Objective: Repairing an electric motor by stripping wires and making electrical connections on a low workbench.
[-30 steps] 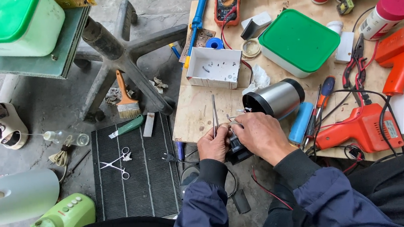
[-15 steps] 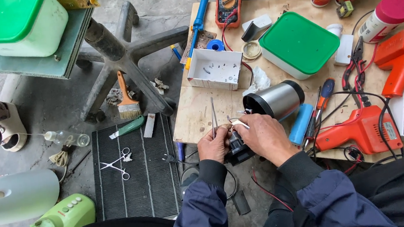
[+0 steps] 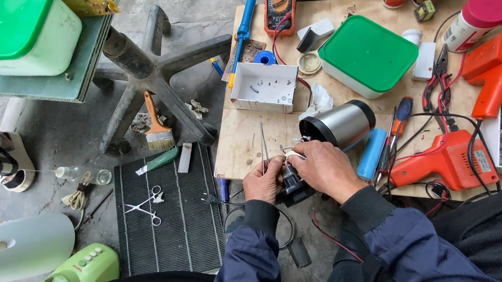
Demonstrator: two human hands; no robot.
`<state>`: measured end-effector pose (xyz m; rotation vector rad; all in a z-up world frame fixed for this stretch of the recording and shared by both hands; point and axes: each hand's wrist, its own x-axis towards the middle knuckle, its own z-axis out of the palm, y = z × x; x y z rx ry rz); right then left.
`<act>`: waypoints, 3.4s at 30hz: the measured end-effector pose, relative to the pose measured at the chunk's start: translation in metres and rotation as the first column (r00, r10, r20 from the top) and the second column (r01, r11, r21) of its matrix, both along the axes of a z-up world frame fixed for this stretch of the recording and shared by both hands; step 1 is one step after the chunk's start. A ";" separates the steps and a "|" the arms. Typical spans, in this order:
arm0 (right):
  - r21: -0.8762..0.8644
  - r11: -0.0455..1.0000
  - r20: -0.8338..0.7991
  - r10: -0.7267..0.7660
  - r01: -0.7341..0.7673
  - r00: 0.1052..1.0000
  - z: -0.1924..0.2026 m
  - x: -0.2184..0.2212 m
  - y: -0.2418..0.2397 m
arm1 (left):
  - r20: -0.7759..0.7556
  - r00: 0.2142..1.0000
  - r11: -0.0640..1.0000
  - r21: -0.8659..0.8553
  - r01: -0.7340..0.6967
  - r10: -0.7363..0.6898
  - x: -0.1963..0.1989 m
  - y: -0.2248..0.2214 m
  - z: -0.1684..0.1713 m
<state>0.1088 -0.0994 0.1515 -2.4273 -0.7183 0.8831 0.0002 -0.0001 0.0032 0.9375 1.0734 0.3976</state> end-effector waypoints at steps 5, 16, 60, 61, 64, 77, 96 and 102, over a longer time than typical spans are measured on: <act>-0.016 1.000 -0.006 0.009 -0.009 1.000 0.004 0.000 0.001 | 0.008 1.000 1.000 -0.005 0.009 -0.009 -0.001 0.001 0.000; 0.017 1.000 0.000 -0.007 0.007 1.000 -0.007 0.002 -0.002 | -0.016 0.999 0.999 -0.040 0.035 -0.035 -0.002 0.002 0.004; 0.027 1.000 0.002 -0.012 0.012 1.000 -0.003 -0.001 -0.003 | -0.027 0.999 0.999 0.007 0.045 -0.044 0.000 0.003 -0.008; 0.026 1.000 0.002 -0.009 0.009 1.000 -0.004 0.000 -0.003 | -0.031 0.998 0.999 0.009 0.047 -0.046 0.001 0.003 -0.009; 0.017 1.000 -0.002 -0.001 0.001 1.000 -0.005 0.000 -0.003 | -0.042 0.998 0.999 0.010 0.050 -0.050 0.001 0.003 -0.001; 0.005 1.000 0.001 0.018 -0.018 1.000 -0.001 -0.002 -0.004 | -0.055 0.998 0.999 0.021 0.034 -0.032 0.002 0.003 -0.009; -0.006 1.000 0.013 0.023 -0.023 1.000 0.004 -0.004 -0.004 | -0.075 0.997 0.999 0.049 0.008 -0.004 0.002 0.001 -0.013; 0.000 1.000 0.008 0.010 -0.010 1.000 0.009 -0.005 -0.003 | -0.079 0.997 0.999 0.054 0.006 -0.002 0.002 0.002 -0.013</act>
